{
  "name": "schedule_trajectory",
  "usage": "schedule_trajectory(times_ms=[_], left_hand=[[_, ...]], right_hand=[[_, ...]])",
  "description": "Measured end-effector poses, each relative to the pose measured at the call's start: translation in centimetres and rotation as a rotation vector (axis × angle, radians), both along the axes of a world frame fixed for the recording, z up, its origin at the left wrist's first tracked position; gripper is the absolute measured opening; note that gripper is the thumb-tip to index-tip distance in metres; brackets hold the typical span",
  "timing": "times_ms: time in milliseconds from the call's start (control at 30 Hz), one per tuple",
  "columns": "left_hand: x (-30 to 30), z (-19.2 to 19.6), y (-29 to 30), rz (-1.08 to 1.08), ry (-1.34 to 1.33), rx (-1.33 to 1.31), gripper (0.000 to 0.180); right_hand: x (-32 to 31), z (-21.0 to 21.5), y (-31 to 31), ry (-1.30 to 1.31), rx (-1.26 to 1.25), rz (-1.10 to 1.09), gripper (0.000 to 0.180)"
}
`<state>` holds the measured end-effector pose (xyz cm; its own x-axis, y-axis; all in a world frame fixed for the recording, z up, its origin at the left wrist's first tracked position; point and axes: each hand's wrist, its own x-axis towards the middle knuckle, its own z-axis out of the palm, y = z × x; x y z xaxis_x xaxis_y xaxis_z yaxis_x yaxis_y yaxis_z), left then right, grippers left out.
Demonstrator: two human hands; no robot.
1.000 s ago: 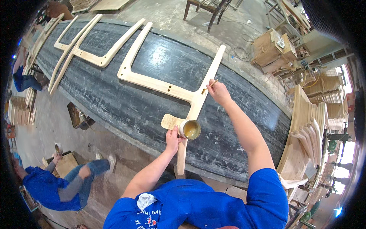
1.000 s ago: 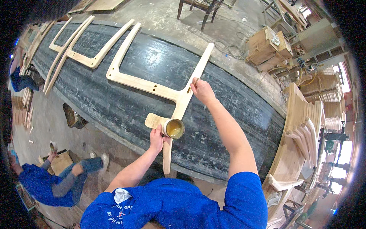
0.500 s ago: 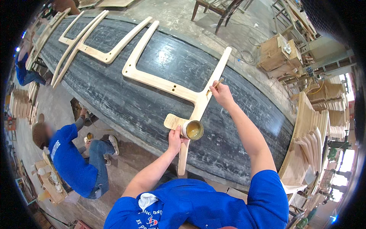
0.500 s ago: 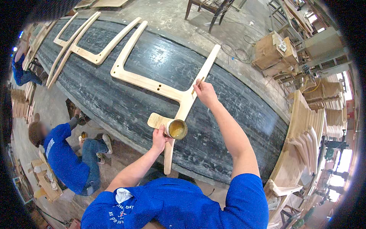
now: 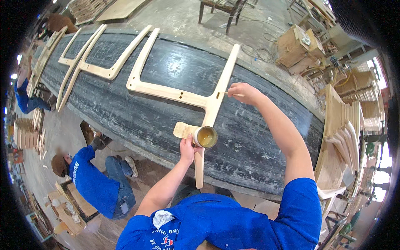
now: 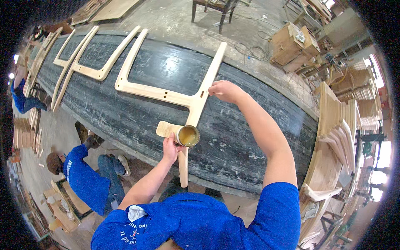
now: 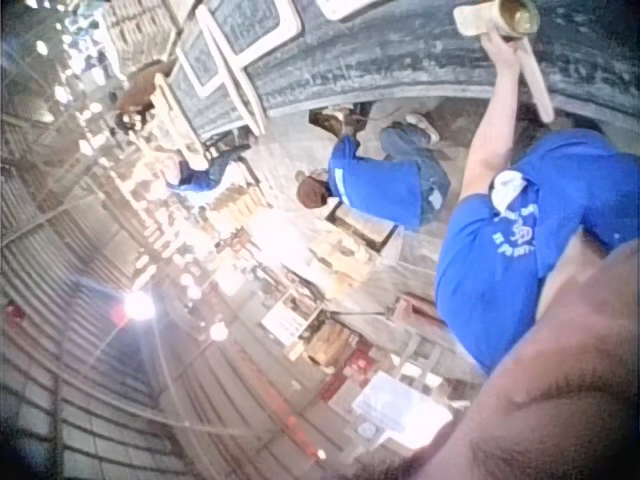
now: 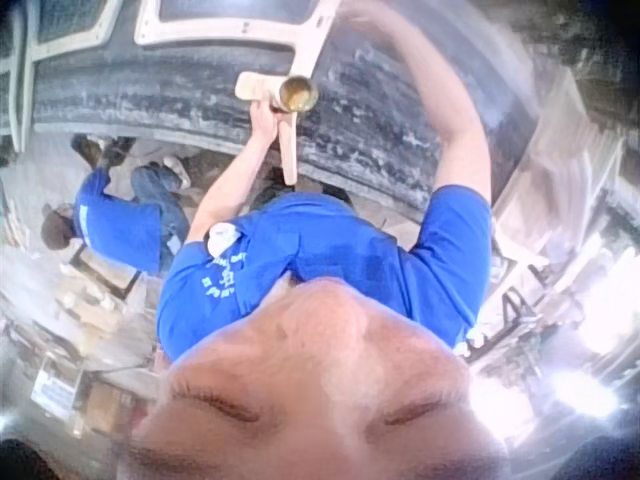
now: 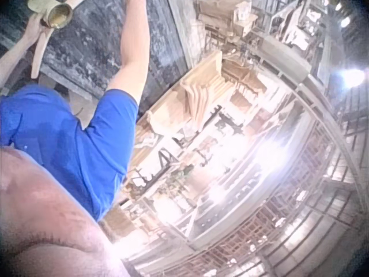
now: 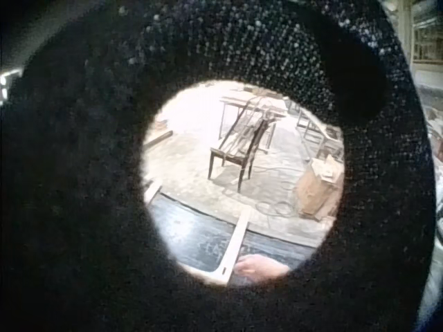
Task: The person applies a yellowish finish to wooden chair frames using a small brush and a can. They repeatedly dip the brush into the can and paint the edges and surfaces of multiple frames laid out on a workbench in a workshop.
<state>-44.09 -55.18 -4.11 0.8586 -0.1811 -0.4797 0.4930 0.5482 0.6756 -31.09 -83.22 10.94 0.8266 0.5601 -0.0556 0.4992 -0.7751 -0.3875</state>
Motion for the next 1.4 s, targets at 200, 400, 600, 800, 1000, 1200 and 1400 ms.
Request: schedule_trajectory(times_ms=[200,400,600,800,1000,1200,1400], left_hand=[[-1.6,1.4,-0.2,-0.096,0.143,-0.063,0.042],[-11.1,5.2,-9.2,-0.342,0.132,-0.131,0.041],[-21.0,9.0,-21.5,-0.663,0.352,-0.265,0.041],[-27.5,10.4,-28.9,-0.833,0.306,-0.101,0.038],[-29.6,12.3,-31.5,-0.740,0.109,0.280,0.040],[-28.1,13.1,-29.3,-0.648,-0.143,0.329,0.041],[-23.5,11.8,-24.3,-0.354,-0.129,0.256,0.035]], right_hand=[[-14.8,5.3,-6.2,-0.190,0.396,-0.631,0.012],[-41.4,7.6,-23.9,-0.799,0.182,-1.229,0.017],[-78.2,6.4,-36.1,-0.415,-0.492,-2.085,0.043],[-98.6,2.7,-40.8,0.439,-0.816,-2.282,0.071],[-104.6,2.7,-43.5,0.382,-0.627,-2.294,0.067],[-101.9,4.4,-40.7,0.225,-0.700,-2.151,0.074],[-96.1,11.5,-36.9,-0.086,-0.900,-1.899,0.073]])
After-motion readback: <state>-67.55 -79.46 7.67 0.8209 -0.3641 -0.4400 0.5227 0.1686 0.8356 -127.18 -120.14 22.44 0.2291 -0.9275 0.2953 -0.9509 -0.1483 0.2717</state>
